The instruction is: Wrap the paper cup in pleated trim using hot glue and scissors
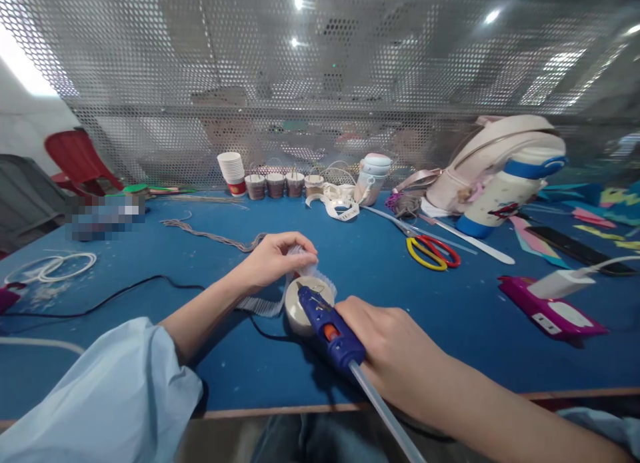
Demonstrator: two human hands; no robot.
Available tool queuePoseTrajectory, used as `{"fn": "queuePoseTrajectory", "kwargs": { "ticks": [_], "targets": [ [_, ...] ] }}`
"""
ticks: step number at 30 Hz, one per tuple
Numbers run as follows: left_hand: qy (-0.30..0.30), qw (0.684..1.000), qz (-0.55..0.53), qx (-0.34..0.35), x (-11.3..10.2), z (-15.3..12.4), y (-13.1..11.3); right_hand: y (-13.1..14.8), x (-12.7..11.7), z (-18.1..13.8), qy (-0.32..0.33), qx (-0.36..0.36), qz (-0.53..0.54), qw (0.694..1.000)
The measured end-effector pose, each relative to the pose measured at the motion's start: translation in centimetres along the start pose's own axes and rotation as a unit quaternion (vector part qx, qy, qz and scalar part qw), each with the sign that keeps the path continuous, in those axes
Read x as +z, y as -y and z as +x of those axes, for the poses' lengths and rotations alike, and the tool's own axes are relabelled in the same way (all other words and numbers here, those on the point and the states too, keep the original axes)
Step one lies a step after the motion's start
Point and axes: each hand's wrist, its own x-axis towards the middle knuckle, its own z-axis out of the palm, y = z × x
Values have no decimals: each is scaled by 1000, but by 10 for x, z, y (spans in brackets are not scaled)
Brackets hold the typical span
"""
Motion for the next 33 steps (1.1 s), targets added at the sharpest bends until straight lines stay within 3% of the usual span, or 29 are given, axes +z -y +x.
{"fn": "queuePoseTrajectory", "kwargs": {
  "ticks": [11, 20, 33],
  "targets": [
    [-10, 1000, -15, -8, 0, -1, 2, -9, 13, 1, -69, -45, -24, 996],
    [-12, 1000, -6, -11, -1, 0, 4, -10, 17, -1, -74, -28, -67, 995],
    [-21, 999, -22, -21, 2, -3, 0, -4, 14, 2, -66, -42, -40, 996]
  ]
}}
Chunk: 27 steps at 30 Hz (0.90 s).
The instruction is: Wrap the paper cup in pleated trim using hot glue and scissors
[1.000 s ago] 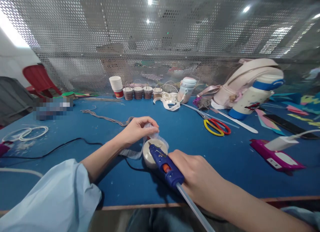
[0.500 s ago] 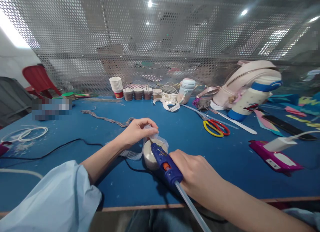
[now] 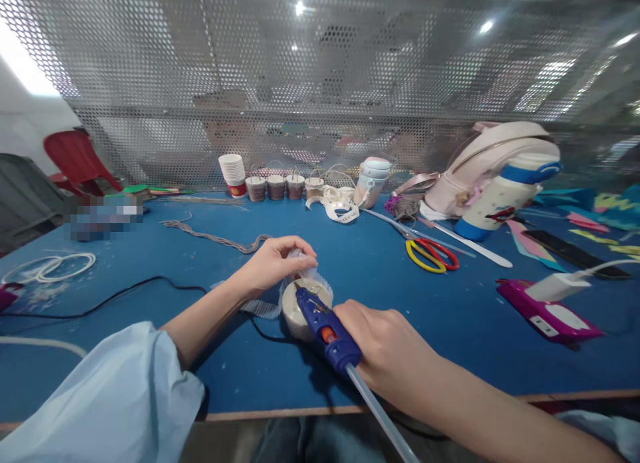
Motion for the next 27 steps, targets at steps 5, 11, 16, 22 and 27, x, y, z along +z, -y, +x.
{"fn": "queuePoseTrajectory", "kwargs": {
  "ticks": [5, 11, 16, 22, 27],
  "targets": [
    [3, 1000, 4, 4, -1, 1, 3, 1, 0, -2, 0, 15, -35, 999],
    [4, 1000, 15, 5, -3, 0, 5, 2, 3, -5, -11, 18, -60, 998],
    [0, 1000, 19, 5, -2, -2, 4, 2, 4, -7, -21, 14, -52, 998],
    [-6, 1000, 15, 8, -1, -2, 4, 1, 2, -5, -19, 1, -6, 1000],
    [-3, 1000, 15, 9, -2, -2, 5, 2, 2, -4, -13, 2, 2, 1000]
  ]
}}
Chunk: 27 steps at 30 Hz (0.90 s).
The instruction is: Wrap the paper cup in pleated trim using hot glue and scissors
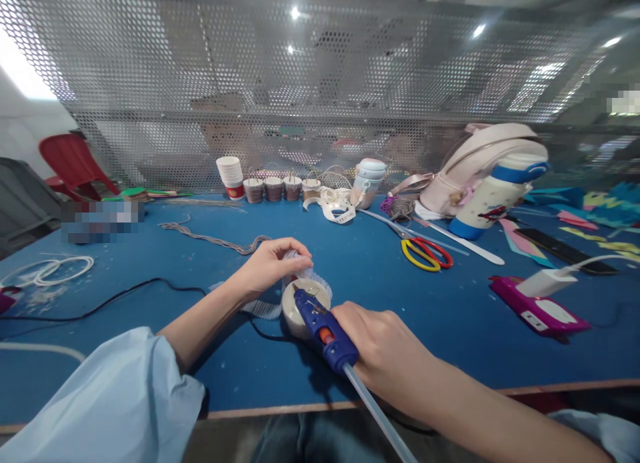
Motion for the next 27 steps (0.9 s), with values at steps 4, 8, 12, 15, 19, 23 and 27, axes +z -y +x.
{"fn": "queuePoseTrajectory", "kwargs": {
  "ticks": [4, 8, 12, 15, 19, 23, 27],
  "targets": [
    [1, 1000, 6, 1, 0, -1, 0, 2, 2, -2, 13, 22, -29, 999],
    [-1, 1000, 9, -2, 0, -2, -1, 5, 3, -5, 20, 34, -57, 998],
    [-1, 1000, 6, -3, 0, -2, -1, 7, 2, -5, 26, 40, -51, 998],
    [-3, 1000, 7, -1, 0, -3, -1, 6, 0, -2, 34, 46, -16, 998],
    [-4, 1000, 1, -1, 0, -3, -1, 3, -3, 1, 43, 46, 49, 997],
    [-3, 1000, 0, 0, 1, -4, -1, -1, 0, 0, 21, 26, 102, 994],
    [-3, 1000, -1, -1, 1, -4, 0, -3, 5, -3, -1, 18, 122, 992]
  ]
}}
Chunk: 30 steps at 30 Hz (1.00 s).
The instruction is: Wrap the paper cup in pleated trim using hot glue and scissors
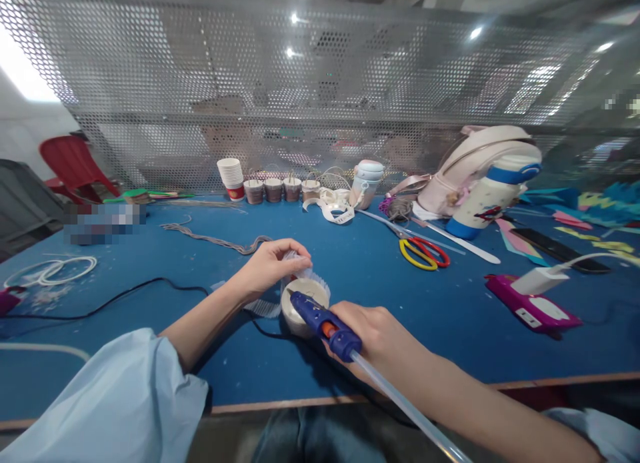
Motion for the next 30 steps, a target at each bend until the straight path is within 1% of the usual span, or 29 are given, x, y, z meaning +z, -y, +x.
{"fn": "queuePoseTrajectory", "kwargs": {
  "ticks": [6, 9, 16, 19, 25, 30],
  "targets": [
    [0, 1000, -2, 0, 1, 0, 1, 2, -5, -2, 12, 51, -30, 998],
    [0, 1000, -1, 0, 1, 0, 0, 3, -5, -1, 17, 58, -34, 998],
    [-3, 1000, 1, 0, 0, 0, -1, 4, -2, 1, 23, 38, 2, 999],
    [0, 1000, -1, -2, 0, 0, 0, 3, -2, 0, 25, 19, 18, 999],
    [-1, 1000, -7, -8, 1, -1, 0, -2, 1, -3, 3, -25, 46, 999],
    [2, 1000, -9, -7, 2, -2, -1, -3, 1, -1, -2, -1, 81, 997]
  ]
}}
